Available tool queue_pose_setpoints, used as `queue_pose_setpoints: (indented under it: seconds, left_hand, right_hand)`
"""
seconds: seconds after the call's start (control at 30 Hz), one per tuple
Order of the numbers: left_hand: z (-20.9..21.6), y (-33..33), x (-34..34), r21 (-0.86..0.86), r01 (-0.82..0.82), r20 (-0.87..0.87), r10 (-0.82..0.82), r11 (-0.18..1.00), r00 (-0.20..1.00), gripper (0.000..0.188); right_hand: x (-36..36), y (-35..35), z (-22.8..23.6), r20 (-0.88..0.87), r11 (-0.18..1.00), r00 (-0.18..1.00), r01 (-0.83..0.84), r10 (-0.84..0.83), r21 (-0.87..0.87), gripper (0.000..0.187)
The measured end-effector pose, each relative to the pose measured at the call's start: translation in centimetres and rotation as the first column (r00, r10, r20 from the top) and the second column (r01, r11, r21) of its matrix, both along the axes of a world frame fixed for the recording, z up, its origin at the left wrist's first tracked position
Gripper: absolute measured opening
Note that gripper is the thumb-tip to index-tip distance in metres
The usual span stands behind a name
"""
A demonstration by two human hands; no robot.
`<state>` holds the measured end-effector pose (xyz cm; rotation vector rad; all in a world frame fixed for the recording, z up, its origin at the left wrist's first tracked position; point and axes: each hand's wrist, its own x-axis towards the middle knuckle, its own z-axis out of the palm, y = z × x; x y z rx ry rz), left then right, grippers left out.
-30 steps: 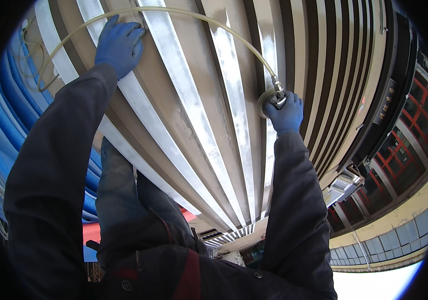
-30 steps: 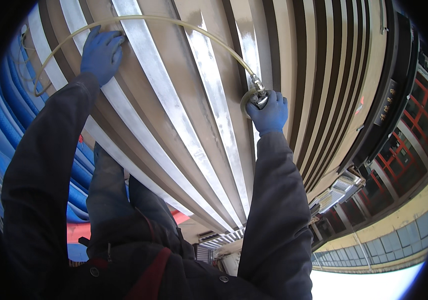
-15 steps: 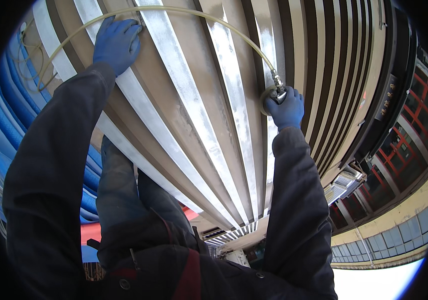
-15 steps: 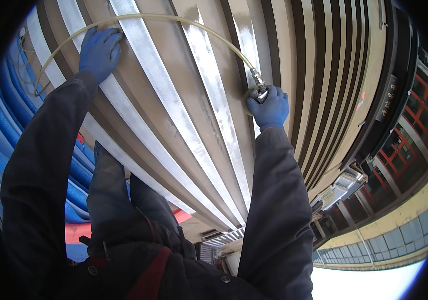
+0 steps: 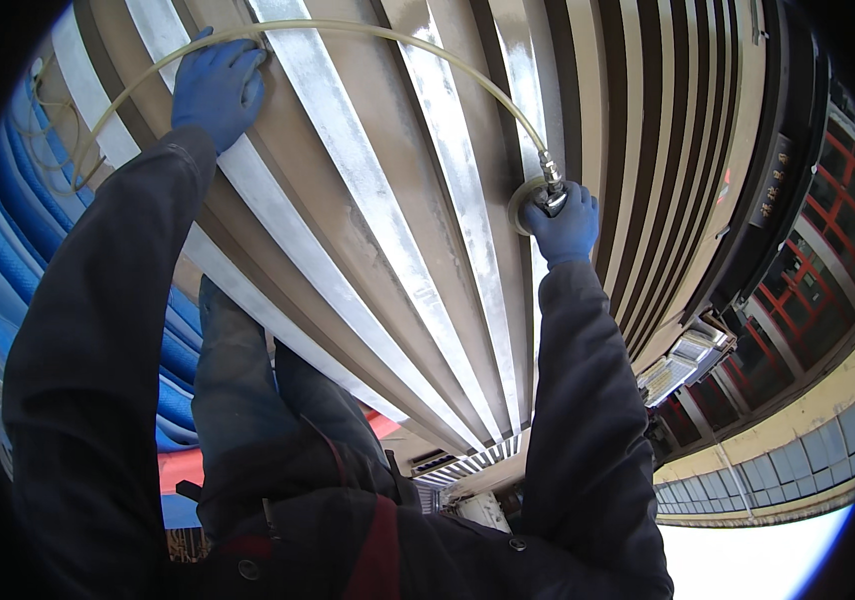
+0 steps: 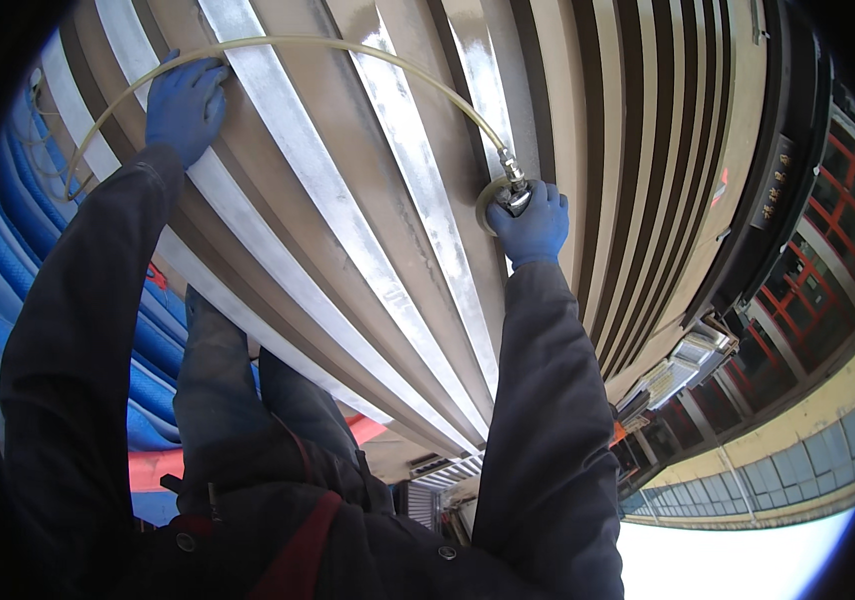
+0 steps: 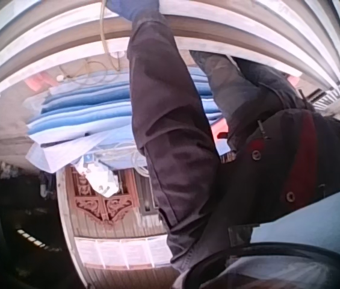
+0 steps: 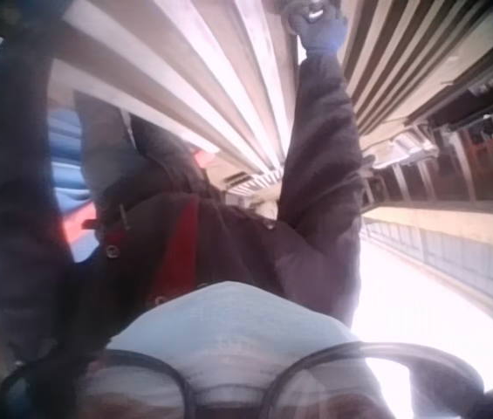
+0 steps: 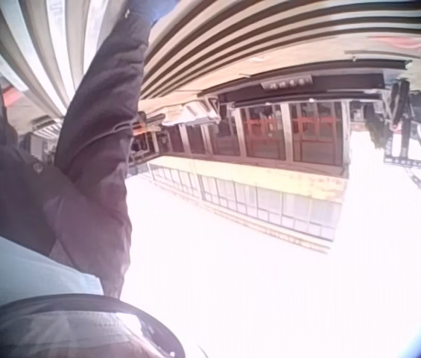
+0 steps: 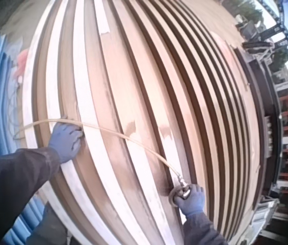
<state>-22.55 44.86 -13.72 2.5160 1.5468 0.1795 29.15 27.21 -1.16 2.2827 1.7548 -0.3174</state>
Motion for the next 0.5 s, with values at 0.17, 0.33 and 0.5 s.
queue_pose_setpoints:
  seconds: [0.17,0.33,0.5]
  left_hand:
    - [0.1,0.1,0.0,-0.028,-0.010,0.014,0.010,1.000,1.000,0.031]
    - [0.3,0.3,-0.2,0.010,0.046,0.016,-0.046,0.999,0.999,0.031]
    - [0.1,0.2,-0.2,0.073,0.026,0.016,-0.027,0.997,1.000,0.032]
  right_hand:
    - [0.6,-1.3,-0.1,0.064,0.994,0.993,0.101,-0.099,-0.034,0.055]
    - [0.3,0.1,-0.8,-0.020,0.998,1.000,0.002,-0.001,0.060,0.052]
    - [0.4,-2.3,0.8,0.020,0.995,0.996,0.083,-0.082,-0.051,0.055]
